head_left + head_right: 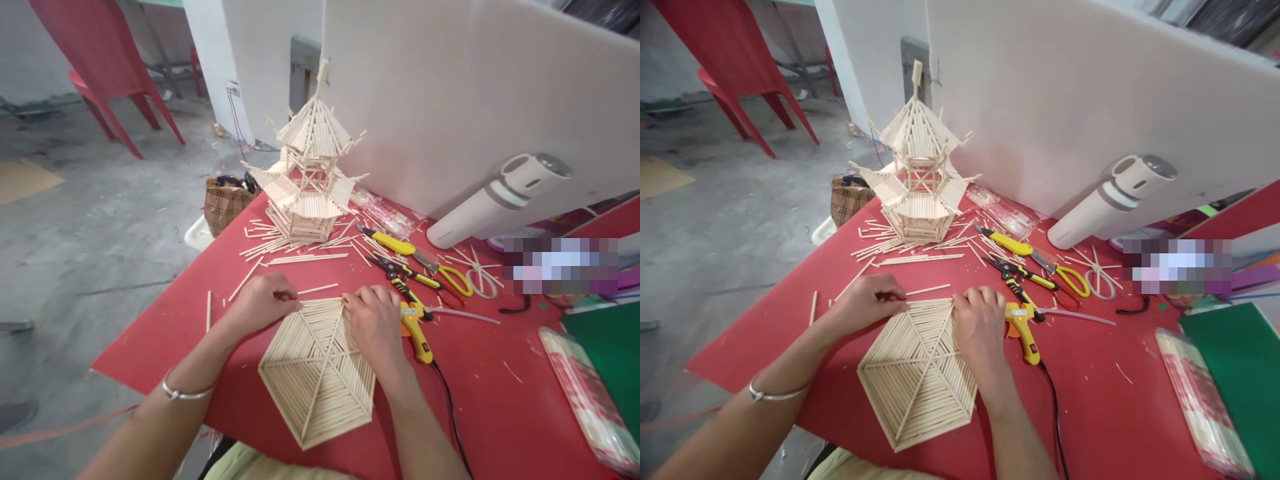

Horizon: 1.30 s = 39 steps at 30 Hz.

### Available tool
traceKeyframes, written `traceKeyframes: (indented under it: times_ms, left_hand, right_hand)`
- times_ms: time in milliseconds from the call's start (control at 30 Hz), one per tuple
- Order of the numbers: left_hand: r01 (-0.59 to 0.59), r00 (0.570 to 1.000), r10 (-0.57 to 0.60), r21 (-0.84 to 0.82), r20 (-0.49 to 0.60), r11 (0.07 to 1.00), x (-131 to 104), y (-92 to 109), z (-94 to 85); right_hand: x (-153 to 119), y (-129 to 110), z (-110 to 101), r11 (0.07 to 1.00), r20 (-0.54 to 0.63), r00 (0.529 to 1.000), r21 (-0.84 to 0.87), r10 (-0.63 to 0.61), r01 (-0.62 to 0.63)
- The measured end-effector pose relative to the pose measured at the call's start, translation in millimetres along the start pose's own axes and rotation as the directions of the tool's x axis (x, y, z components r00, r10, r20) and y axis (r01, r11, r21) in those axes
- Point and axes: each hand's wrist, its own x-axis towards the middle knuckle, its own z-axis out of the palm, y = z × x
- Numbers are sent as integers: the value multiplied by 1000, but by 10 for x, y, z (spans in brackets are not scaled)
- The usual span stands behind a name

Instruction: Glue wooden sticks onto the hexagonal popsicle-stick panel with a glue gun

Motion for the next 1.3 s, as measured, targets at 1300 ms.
traceKeyframes:
  times_ms: [1300]
  left_hand:
    - [33,999,-36,204,7,978,5,149,93]
  right_hand:
    - [-1,-10,-8,999,23,1000,41,18,-19]
